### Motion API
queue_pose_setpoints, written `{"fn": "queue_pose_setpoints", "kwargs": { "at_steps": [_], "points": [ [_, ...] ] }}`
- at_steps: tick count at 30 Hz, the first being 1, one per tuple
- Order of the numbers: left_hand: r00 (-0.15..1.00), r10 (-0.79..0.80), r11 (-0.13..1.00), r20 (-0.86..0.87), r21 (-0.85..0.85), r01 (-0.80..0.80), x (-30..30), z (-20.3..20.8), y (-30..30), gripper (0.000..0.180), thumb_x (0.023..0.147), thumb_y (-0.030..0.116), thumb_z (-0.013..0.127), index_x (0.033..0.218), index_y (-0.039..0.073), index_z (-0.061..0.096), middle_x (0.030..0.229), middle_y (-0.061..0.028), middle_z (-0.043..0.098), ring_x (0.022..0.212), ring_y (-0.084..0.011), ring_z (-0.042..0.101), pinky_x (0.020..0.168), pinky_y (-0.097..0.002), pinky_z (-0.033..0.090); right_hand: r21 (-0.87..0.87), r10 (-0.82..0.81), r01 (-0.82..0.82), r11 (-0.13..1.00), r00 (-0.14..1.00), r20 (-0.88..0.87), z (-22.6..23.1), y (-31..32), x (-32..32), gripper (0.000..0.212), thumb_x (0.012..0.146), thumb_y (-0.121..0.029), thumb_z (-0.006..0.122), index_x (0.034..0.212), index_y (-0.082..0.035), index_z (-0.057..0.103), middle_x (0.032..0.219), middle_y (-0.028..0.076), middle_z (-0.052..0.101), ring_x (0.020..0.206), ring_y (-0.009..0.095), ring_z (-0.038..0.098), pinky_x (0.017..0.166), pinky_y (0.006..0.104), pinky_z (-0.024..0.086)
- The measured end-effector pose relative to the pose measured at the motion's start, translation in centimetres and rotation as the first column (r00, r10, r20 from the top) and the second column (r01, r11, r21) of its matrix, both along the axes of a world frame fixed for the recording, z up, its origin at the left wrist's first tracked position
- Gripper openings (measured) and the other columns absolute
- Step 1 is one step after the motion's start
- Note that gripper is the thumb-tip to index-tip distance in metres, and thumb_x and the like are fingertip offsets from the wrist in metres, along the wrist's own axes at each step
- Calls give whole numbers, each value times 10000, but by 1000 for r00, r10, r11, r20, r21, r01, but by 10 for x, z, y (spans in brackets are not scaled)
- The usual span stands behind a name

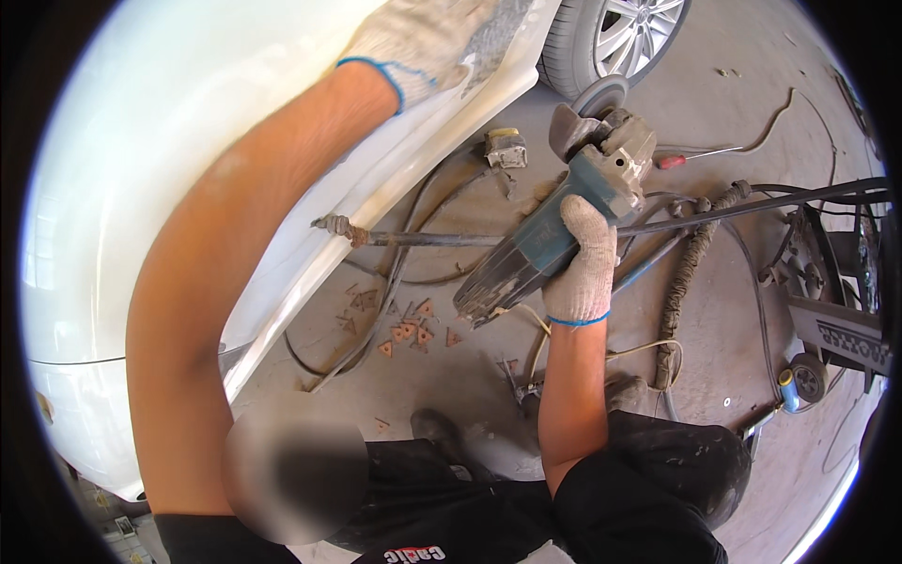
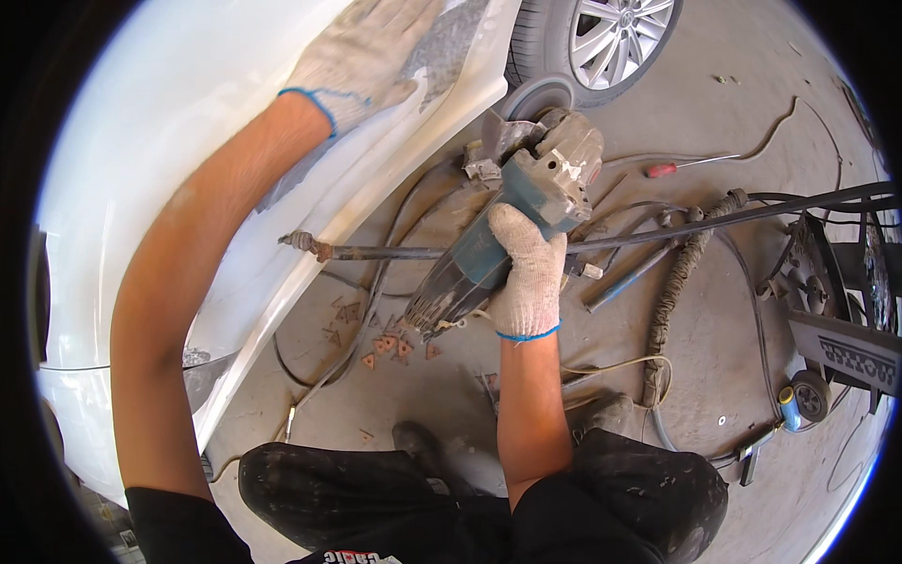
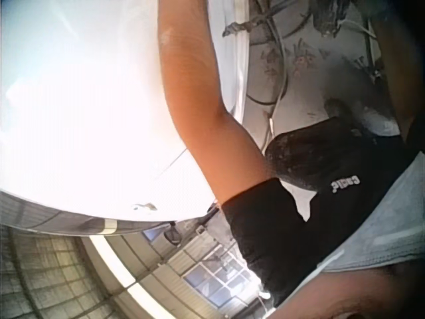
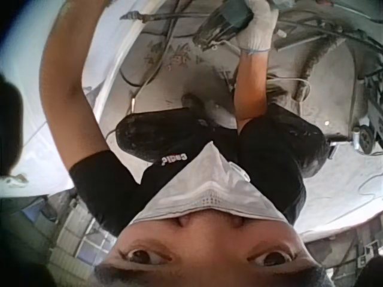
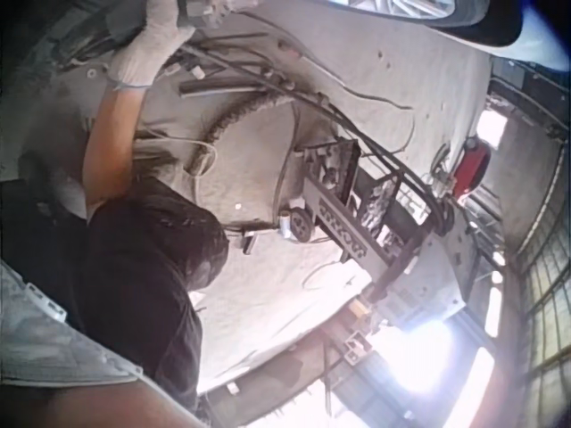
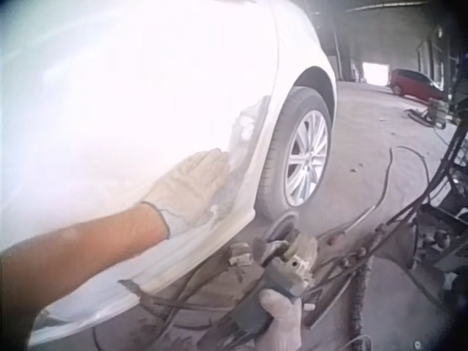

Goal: The person uses an angle grinder to grind the surface of a white car's front bumper, creating sparks. They then switch to a hammer to tap and shape the same area of the bumper.

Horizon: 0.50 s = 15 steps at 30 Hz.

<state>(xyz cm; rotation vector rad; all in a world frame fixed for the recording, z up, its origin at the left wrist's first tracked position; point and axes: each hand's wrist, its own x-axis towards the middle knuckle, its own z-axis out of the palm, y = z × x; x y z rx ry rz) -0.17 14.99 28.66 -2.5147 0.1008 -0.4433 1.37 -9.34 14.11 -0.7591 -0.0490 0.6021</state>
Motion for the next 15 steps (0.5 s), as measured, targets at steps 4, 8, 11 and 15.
{"fn": "queue_pose_setpoints", "kwargs": {
  "at_steps": [4, 8, 11, 15],
  "points": [
    [984, 111, 989, -139, -83, -123, -11, 14, -23, 699, 817, 191, 597, 1430, -74, 390, 1492, -246, 408, 1416, -369, 357, 1200, -412, 273, 5, -10, 10, 1000, 1000, -7, -5, -2, 4, 481, 803, -227, 696, 1201, -2, 549, 963, 147, 647, 858, 273, 666, 765, 409, 579],
    [974, 199, 979, -108, 71, -192, -62, -12, -19, 785, 845, 308, 670, 1488, 1, 339, 1551, -161, 351, 1460, -295, 299, 1223, -386, 262, -2, 8, -8, 1000, 1000, 27, -3, 3, 1, 483, 801, -223, 706, 1203, -5, 552, 966, 148, 643, 869, 277, 667, 785, 417, 580],
    [958, 272, 956, -93, 137, -258, -104, -17, -19, 831, 845, 366, 720, 1505, 40, 335, 1575, -113, 332, 1475, -257, 281, 1230, -371, 264, 36, 49, -50, 998, 998, 27, 0, 4, -1, 491, 800, -224, 710, 1209, -4, 550, 978, 149, 641, 882, 280, 667, 802, 420, 579],
    [942, 323, 943, -93, 113, -313, -153, -16, -27, 805, 774, 352, 778, 1440, 51, 441, 1538, -87, 390, 1436, -250, 345, 1203, -365, 306, 27, 87, -89, 996, 995, 44, -1, 7, -7, 509, 798, -242, 722, 1213, -1, 550, 996, 152, 642, 897, 284, 668, 812, 422, 578]
  ]
}}
